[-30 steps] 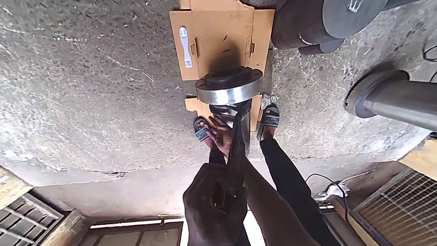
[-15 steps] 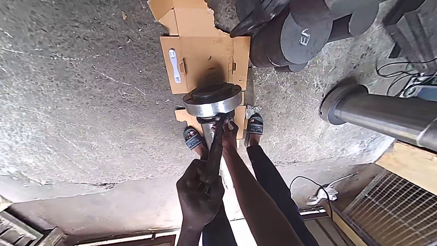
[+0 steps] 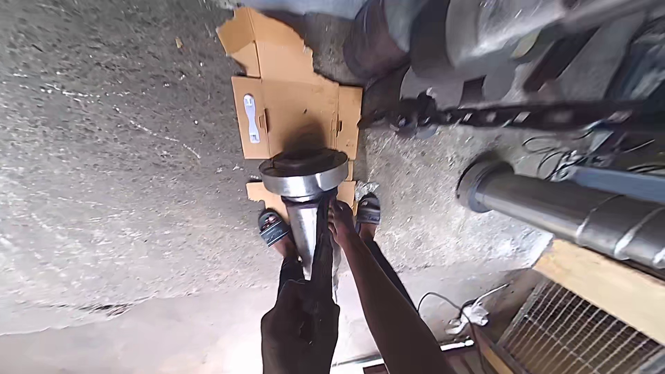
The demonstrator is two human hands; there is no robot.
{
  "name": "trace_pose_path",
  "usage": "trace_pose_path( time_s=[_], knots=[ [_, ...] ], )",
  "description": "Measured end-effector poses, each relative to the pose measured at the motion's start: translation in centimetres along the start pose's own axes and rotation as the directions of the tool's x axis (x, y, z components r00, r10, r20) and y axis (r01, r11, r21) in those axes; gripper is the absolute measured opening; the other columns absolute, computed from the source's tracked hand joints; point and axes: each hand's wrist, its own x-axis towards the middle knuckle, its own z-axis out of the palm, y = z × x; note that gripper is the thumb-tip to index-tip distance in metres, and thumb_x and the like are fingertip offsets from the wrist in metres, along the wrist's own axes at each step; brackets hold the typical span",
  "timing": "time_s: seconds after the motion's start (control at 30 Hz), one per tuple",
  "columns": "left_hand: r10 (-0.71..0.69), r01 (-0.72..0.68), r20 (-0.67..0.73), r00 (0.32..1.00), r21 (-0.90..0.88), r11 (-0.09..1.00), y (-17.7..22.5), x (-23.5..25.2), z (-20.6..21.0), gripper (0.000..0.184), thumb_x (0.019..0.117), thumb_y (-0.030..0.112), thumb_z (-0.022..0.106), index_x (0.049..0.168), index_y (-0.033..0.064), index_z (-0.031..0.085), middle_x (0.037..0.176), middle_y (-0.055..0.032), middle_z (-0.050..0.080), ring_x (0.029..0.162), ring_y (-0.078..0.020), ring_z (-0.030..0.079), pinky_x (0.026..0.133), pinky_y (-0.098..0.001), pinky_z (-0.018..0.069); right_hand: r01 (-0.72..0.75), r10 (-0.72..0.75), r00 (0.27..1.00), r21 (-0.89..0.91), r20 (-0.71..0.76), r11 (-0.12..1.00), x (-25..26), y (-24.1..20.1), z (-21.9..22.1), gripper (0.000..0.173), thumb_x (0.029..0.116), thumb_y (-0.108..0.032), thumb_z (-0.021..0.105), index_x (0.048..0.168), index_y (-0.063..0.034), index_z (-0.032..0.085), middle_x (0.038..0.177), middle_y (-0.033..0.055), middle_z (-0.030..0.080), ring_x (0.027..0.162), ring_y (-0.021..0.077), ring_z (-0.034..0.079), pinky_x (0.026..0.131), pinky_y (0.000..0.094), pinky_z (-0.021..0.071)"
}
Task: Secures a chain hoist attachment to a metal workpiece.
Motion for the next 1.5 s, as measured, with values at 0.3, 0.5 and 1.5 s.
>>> trace_pose_path(
  time_s=[0.3,0.5,1.5],
  knots=[
    [0.042,-0.047,0.025,0.999,0.246,0.968,2.7,3.2,0.2,0.035,0.0926,0.041,0.067,0.110,0.0106,0.071,0.067,0.0087,0.063,0.048,-0.0007,0.051,0.046,-0.0223,0.0474,0.673,-0.675,0.736,-0.055,-0.059,0.738,-8.0,-16.1,-7.8,0.097,0.0819,-0.018,0.085,0.156,-0.0198,0.022,0.148,0.0102,0.048,0.127,0.0235,0.056,0.094,0.0444,0.0547],
    [0.190,-0.207,0.098,0.977,0.205,0.957,2.4,3.2,0.2,0.035,0.0891,0.030,0.073,0.115,0.0067,0.076,0.106,-0.0023,0.071,0.066,0.0022,0.056,0.058,-0.0157,0.0486,0.800,-0.666,0.554,0.097,-0.499,0.593,-3.8,-17.1,-7.1,0.043,0.0856,-0.013,0.083,0.120,-0.0012,0.060,0.105,0.0106,0.070,0.097,0.0201,0.069,0.084,0.0409,0.0603],
    [0.273,-0.308,0.350,0.896,0.049,0.950,1.1,5.6,-1.0,0.021,0.0914,0.013,0.069,0.111,0.0046,0.069,0.102,-0.0059,0.069,0.096,-0.0133,0.067,0.087,-0.0348,0.0575,0.560,-0.547,0.678,0.138,0.491,0.817,-14.6,-9.2,-9.6,0.023,0.0848,-0.038,0.080,0.099,-0.0207,0.075,0.097,-0.0019,0.071,0.091,0.0093,0.067,0.083,0.0300,0.0574]
  ],
)
